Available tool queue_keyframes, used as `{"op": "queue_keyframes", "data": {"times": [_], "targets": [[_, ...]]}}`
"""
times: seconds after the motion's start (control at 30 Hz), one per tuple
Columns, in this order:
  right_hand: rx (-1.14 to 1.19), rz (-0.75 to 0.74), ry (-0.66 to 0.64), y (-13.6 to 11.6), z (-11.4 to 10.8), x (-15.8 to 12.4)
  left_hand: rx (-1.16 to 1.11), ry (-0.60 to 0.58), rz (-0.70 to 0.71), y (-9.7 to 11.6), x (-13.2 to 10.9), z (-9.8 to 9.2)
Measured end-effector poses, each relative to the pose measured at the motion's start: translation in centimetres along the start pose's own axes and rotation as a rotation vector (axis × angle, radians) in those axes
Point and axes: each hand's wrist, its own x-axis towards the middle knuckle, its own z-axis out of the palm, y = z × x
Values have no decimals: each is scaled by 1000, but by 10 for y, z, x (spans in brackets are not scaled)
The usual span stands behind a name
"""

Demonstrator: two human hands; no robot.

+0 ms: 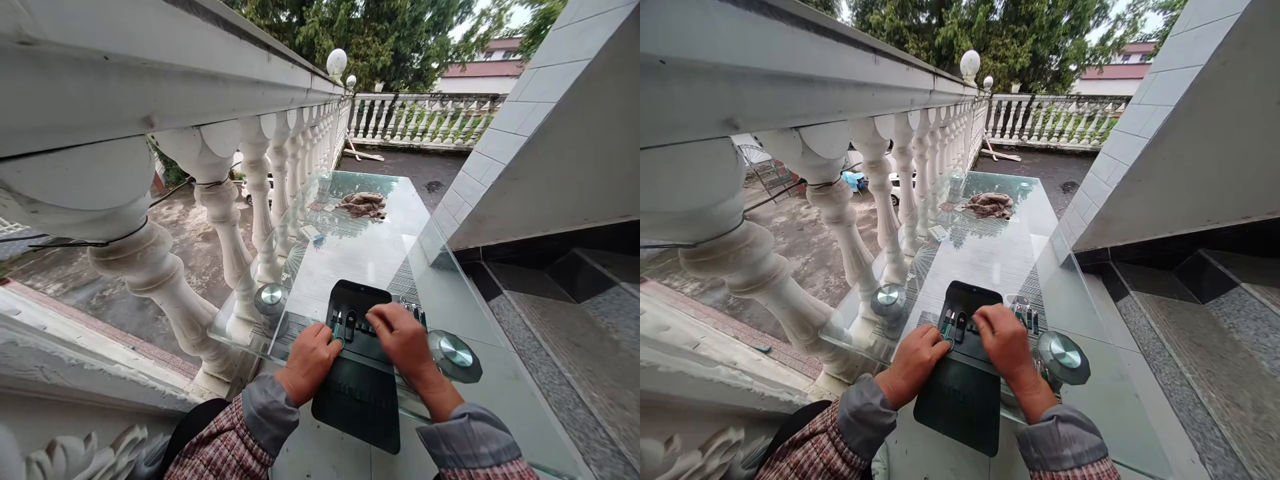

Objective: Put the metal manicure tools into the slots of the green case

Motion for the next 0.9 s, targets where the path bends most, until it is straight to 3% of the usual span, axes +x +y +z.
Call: {"op": "queue_keyframes", "data": {"times": [0.1, 0.23, 0.63, 0.9], "targets": [[21, -212, -253, -24, 12, -16, -7, 22, -67, -1, 0, -1], [-118, -245, -376, -30, 21, -26, -16, 8, -129, -5, -1, -3], [-298, -228, -480, -33, 26, -23, 12, -15, -124, -5, 0, 4], [-277, -289, -383, -27, 29, -26, 58, -37, -19, -7, 2, 3]]}}
